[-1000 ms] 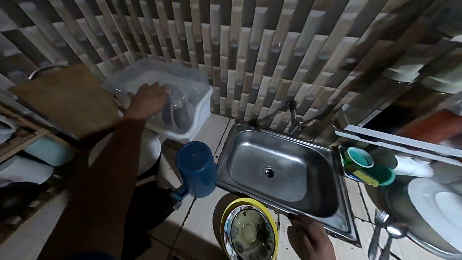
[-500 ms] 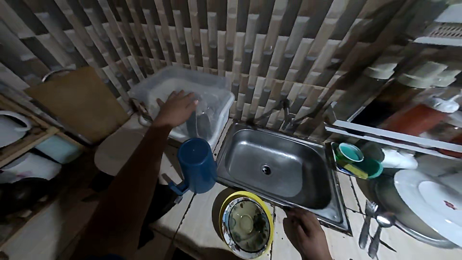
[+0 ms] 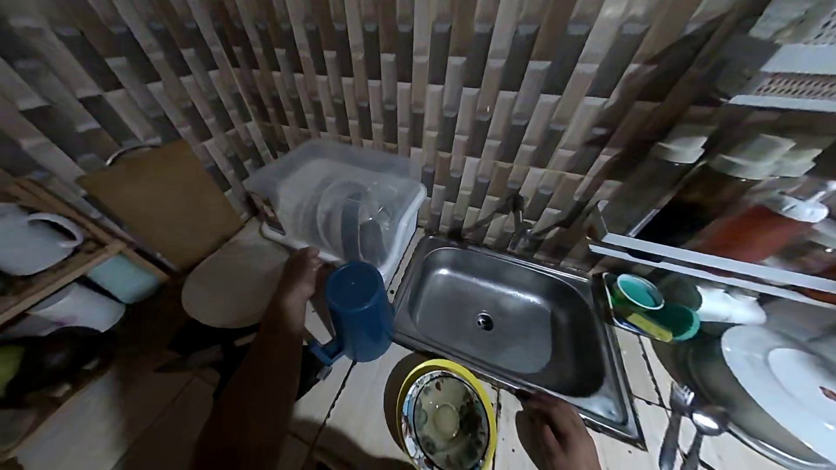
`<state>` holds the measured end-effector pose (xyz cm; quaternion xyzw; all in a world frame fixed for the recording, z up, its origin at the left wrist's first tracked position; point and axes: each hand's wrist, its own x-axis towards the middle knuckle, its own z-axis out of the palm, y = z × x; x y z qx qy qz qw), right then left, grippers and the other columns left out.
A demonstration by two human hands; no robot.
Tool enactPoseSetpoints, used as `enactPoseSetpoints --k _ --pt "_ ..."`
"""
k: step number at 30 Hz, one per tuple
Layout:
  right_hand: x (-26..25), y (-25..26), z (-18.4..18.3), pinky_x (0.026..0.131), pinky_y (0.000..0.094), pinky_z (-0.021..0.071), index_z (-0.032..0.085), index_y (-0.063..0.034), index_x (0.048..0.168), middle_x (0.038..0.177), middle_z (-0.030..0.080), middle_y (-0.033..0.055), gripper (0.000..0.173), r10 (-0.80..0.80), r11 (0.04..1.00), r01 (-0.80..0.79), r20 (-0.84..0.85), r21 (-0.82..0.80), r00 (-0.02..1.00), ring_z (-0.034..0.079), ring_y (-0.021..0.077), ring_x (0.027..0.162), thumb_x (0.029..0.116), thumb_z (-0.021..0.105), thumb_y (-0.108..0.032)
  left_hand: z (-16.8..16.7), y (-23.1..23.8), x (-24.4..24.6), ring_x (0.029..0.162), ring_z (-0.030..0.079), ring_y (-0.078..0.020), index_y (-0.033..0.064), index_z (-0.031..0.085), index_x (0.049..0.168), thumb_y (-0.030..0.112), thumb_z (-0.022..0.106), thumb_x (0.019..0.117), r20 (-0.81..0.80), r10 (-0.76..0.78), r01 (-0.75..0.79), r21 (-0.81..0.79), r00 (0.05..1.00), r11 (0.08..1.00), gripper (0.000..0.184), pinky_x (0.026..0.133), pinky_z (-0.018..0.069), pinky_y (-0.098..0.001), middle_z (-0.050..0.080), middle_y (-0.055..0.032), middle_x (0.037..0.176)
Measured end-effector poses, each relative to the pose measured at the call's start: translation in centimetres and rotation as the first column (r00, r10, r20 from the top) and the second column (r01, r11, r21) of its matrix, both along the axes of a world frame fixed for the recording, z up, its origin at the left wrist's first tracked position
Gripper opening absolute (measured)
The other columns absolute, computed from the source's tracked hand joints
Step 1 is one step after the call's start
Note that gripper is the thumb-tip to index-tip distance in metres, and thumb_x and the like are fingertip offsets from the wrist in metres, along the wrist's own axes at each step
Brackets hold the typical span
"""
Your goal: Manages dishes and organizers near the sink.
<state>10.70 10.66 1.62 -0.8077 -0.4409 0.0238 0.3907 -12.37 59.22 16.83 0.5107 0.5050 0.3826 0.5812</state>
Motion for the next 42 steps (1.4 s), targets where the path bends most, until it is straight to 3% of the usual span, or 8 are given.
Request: enactPoseSetpoints --k 2,6,11,14,17,32,36,42 --pt "-0.1 0.0 0.0 0.107 0.0555 0.045 0.076 0.001 0.102 0.114 0.072 0.0201 0.025 -0.013 1.0 0.013 -0.011 0.024 1.0 0.063 0.0391 0.117 0.0895 0.055 -0.003 0.7 -0.4 0.2 0.095 0.069 -0.0253 -0.0033 0.052 0.136 0.022 0.045 0.1085 -0.001 -0.006 0.006 0.043 1.0 0.999 0.038 0.083 0.0595 -0.0404 0.065 -0.0223 0.117" --pt "-0.3 -0.2 0.1 0.107 0.0548 0.0454 0.076 0.0002 0.102 0.114 0.072 0.0191 0.025 -0.034 0.999 0.035 -0.021 0.035 0.999 0.064 0.0382 0.116 0.089 0.055 -0.005 2.2 -1.4 -0.9 0.111 0.069 -0.0298 0.0024 0.05 0.145 0.032 0.044 0.1102 -0.114 -0.102 0.115 0.109 0.988 0.987 0.046 0.095 0.0584 -0.0458 0.062 -0.0232 0.133" --pt "-0.3 0.0 0.2 0.108 0.0564 0.0448 0.076 0.0006 0.104 0.114 0.072 0.0204 0.024 -0.014 0.998 0.016 -0.044 0.055 0.999 0.063 0.039 0.117 0.0924 0.055 -0.006 4.1 -2.0 -2.2 0.114 0.067 -0.0322 0.0065 0.039 0.151 0.03 0.043 0.1107 0.248 -0.064 0.06 0.025 0.967 0.998 0.047 0.095 0.0576 -0.0477 0.058 -0.0221 0.137" --pt "-0.3 0.0 0.1 0.108 0.0556 0.0448 0.076 -0.001 0.104 0.115 0.071 0.0191 0.025 -0.019 0.999 0.02 -0.034 0.046 0.999 0.063 0.0376 0.118 0.0922 0.055 -0.007 7.0 -2.9 -2.1 0.11 0.068 -0.0266 0.0101 0.039 0.151 0.021 0.041 0.1079 0.337 -0.06 0.036 0.077 0.94 0.996 0.045 0.093 0.0586 -0.0435 0.06 -0.0162 0.133" --pt "-0.2 0.0 0.2 0.107 0.055 0.0451 0.076 0.0005 0.103 0.114 0.071 0.0199 0.026 -0.02 0.999 0.022 -0.035 0.04 0.999 0.063 0.0379 0.117 0.0904 0.054 -0.004 8.8 -2.9 -1.5 0.12 0.065 -0.0319 0.0106 0.04 0.151 0.022 0.04 0.1079 0.407 -0.108 0.062 0.125 0.907 0.99 0.044 0.098 0.0566 -0.0474 0.056 -0.0195 0.141" --pt "-0.1 -0.2 -0.1 0.108 0.0542 0.0446 0.076 0.0009 0.103 0.114 0.071 0.0198 0.024 -0.011 1.0 0.012 -0.038 0.028 0.999 0.063 0.037 0.117 0.0926 0.056 -0.007 12.9 -1.1 -1.4 0.109 0.069 -0.0325 0.0092 0.044 0.142 0.014 0.045 0.1034 0.46 -0.146 0.079 0.161 0.876 0.984 0.039 0.092 0.0601 -0.0484 0.061 -0.0173 0.127" --pt "-0.1 -0.2 -0.1 0.107 0.0536 0.0459 0.076 -0.0011 0.102 0.113 0.072 0.0181 0.023 -0.02 1.0 0.021 -0.036 0.016 0.999 0.064 0.0354 0.116 0.0931 0.056 -0.009 12.3 -1.8 -1.5 0.114 0.068 -0.0308 0.0093 0.046 0.144 0.013 0.045 0.1037 0.382 -0.151 0.088 0.179 0.912 0.98 0.04 0.092 0.0602 -0.0469 0.058 -0.0165 0.135" --pt "-0.1 -0.2 -0.1 0.108 0.0553 0.0446 0.075 0.0018 0.103 0.112 0.071 0.0207 0.023 -0.018 0.999 0.019 -0.026 0.036 0.999 0.064 0.0376 0.115 0.0925 0.056 -0.007 5.0 -3.0 -2.7 0.118 0.067 -0.0286 0.005 0.045 0.146 0.019 0.043 0.1083 0.292 -0.212 0.138 0.251 0.933 0.958 0.04 0.098 0.0577 -0.0471 0.06 -0.017 0.137"
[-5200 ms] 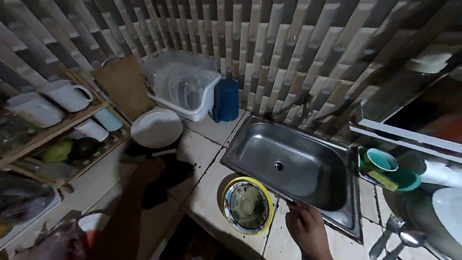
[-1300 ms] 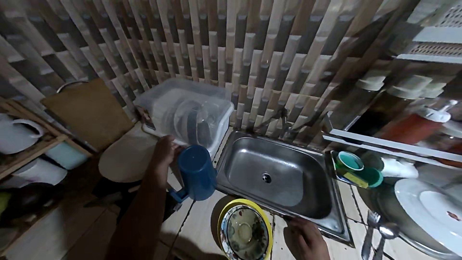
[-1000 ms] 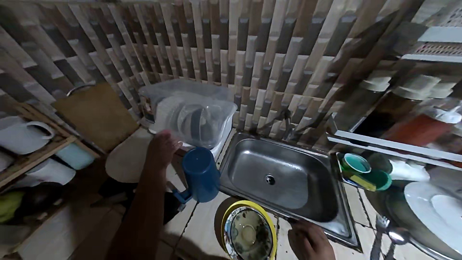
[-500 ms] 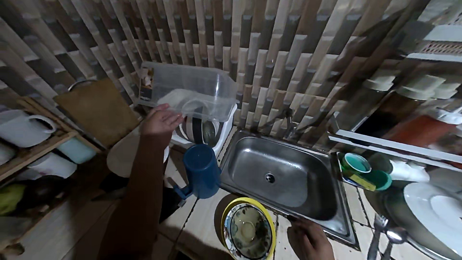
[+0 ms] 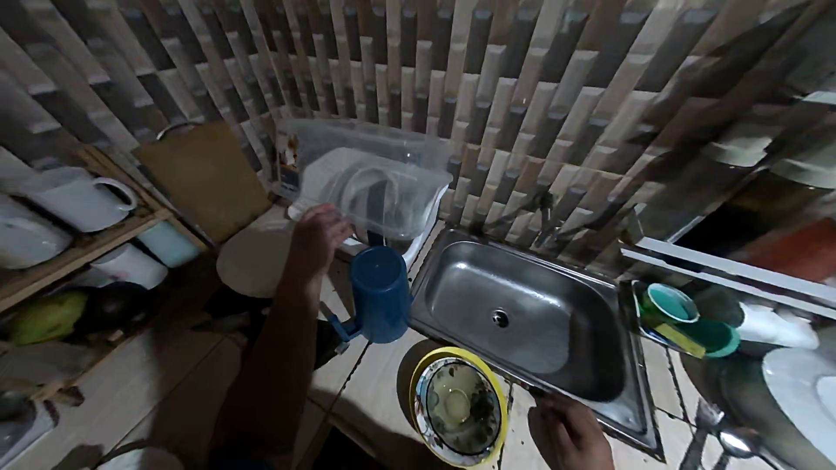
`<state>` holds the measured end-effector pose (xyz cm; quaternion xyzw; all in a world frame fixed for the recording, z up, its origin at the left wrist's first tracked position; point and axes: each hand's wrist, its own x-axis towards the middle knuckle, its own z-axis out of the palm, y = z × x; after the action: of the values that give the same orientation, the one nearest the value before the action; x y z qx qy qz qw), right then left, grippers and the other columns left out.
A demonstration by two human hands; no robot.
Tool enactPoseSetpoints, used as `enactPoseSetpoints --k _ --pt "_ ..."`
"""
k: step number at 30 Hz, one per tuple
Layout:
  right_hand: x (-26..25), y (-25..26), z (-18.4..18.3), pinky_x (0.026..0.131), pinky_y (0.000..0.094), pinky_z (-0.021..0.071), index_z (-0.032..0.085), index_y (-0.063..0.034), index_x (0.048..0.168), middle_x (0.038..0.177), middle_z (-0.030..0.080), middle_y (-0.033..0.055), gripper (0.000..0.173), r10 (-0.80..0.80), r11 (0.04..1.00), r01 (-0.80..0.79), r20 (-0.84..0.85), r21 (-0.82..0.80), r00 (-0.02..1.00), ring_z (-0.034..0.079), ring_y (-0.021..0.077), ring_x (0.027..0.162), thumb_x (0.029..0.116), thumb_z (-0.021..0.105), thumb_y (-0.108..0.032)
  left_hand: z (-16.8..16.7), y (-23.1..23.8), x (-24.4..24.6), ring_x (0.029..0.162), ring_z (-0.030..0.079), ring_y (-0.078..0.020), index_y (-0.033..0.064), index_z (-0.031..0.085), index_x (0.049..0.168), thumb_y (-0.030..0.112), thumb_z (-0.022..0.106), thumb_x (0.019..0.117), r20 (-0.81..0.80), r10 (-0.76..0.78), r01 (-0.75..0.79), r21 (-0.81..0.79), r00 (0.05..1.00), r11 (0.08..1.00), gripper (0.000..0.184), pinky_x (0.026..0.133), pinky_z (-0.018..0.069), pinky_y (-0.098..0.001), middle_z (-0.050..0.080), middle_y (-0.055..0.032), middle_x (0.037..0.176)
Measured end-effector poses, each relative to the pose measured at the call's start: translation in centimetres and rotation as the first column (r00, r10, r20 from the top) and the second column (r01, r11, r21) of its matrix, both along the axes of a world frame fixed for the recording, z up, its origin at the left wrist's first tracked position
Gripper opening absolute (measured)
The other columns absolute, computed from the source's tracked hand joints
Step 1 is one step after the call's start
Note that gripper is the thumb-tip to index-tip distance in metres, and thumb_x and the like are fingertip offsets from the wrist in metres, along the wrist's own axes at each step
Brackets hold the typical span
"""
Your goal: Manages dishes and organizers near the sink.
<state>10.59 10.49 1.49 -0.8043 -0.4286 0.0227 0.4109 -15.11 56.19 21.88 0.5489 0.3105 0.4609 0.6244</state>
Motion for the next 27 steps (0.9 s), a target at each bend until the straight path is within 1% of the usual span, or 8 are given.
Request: enactPoseSetpoints --k 5,10,13,15,19,23,25,27 --pt "-0.5 0.4 0.3 0.105 0.0561 0.046 0.075 0.0019 0.103 0.111 0.071 0.0221 0.023 0.015 1.0 -0.015 0.024 -0.014 1.0 0.064 0.0392 0.113 0.0933 0.057 -0.009 -4.1 0.3 0.3 0.114 0.065 -0.0314 0.0077 0.047 0.146 0.024 0.047 0.1072 -0.097 0.072 -0.094 -0.251 0.993 0.963 0.042 0.096 0.0561 -0.048 0.059 -0.0186 0.134" --pt "-0.1 0.1 -0.3 0.108 0.056 0.0442 0.075 0.0011 0.102 0.113 0.072 0.0208 0.025 0.037 0.999 -0.035 0.053 -0.034 0.998 0.063 0.0383 0.116 0.0934 0.054 -0.009 -6.9 1.1 -1.9 0.123 0.063 -0.0291 0.0077 0.058 0.138 0.024 0.054 0.1054 -0.33 0.04 -0.08 -0.111 0.943 0.991 0.036 0.101 0.0533 -0.0486 0.062 -0.0156 0.137" --pt "0.1 0.1 -0.3 0.107 0.0566 0.0445 0.076 -0.0003 0.103 0.113 0.072 0.0202 0.025 0.036 0.998 -0.034 0.061 -0.046 0.997 0.064 0.0383 0.115 0.0938 0.054 -0.01 -6.6 2.6 -5.1 0.116 0.066 -0.0352 0.0039 0.066 0.128 0.023 0.054 0.1073 -0.691 0.365 -0.198 0.312 0.624 0.929 0.031 0.101 0.0511 -0.0574 0.068 -0.02 0.125" --pt "0.0 0.3 -0.2 0.107 0.0577 0.044 0.075 0.0015 0.104 0.114 0.071 0.022 0.025 0.036 0.998 -0.034 0.051 -0.05 0.998 0.063 0.0407 0.117 0.0942 0.054 -0.008 -5.6 3.5 -7.4 0.119 0.064 -0.0424 0.0015 0.065 0.128 0.018 0.05 0.1073 -0.744 0.528 -0.156 0.513 0.41 0.844 0.03 0.102 0.0483 -0.0639 0.066 -0.0243 0.126" --pt "-0.2 0.3 -0.1 0.108 0.0568 0.0445 0.075 0.002 0.103 0.114 0.071 0.0222 0.025 0.009 0.999 -0.006 0.047 -0.054 0.999 0.063 0.0413 0.117 0.0945 0.054 -0.009 -5.2 4.0 -6.1 0.129 0.057 -0.0413 0.0006 0.066 0.128 0.011 0.05 0.1053 -0.843 0.493 0.217 0.533 0.214 0.818 0.029 0.109 0.044 -0.06 0.062 -0.0235 0.135" --pt "0.0 0.3 0.0 0.108 0.0559 0.0447 0.074 0.0029 0.105 0.116 0.071 0.0232 0.026 0.014 0.998 -0.012 0.039 -0.057 0.999 0.063 0.0411 0.118 0.0955 0.054 -0.01 -8.9 4.8 -2.6 0.124 0.061 -0.0384 0.0006 0.069 0.123 0.015 0.065 0.0978 -0.924 0.325 0.544 0.382 0.203 0.747 0.029 0.105 0.0486 -0.0556 0.065 -0.021 0.129" --pt "0.1 0.3 -0.2 0.108 0.0553 0.0447 0.075 0.0007 0.105 0.116 0.071 0.0211 0.025 0.02 0.999 -0.019 0.032 -0.046 0.999 0.063 0.0392 0.119 0.0957 0.055 -0.012 -10.3 5.2 -2.6 0.13 0.057 -0.0361 0.0021 0.066 0.128 0.025 0.06 0.1023 -0.922 0.258 0.518 0.378 0.29 0.767 0.035 0.111 0.0449 -0.0534 0.062 -0.02 0.135" --pt "-0.1 0.5 -0.1 0.108 0.0526 0.0469 0.076 -0.004 0.103 0.114 0.073 0.0158 0.022 -0.003 1.0 0.004 0.032 -0.017 0.999 0.064 0.0341 0.118 0.0966 0.058 -0.015 -10.6 4.2 -1.8 0.129 0.058 -0.0334 0.0026 0.064 0.131 0.034 0.05 0.1076 -0.826 0.36 0.462 0.547 0.433 0.698 0.042 0.111 0.0458 -0.0469 0.062 -0.0208 0.135"
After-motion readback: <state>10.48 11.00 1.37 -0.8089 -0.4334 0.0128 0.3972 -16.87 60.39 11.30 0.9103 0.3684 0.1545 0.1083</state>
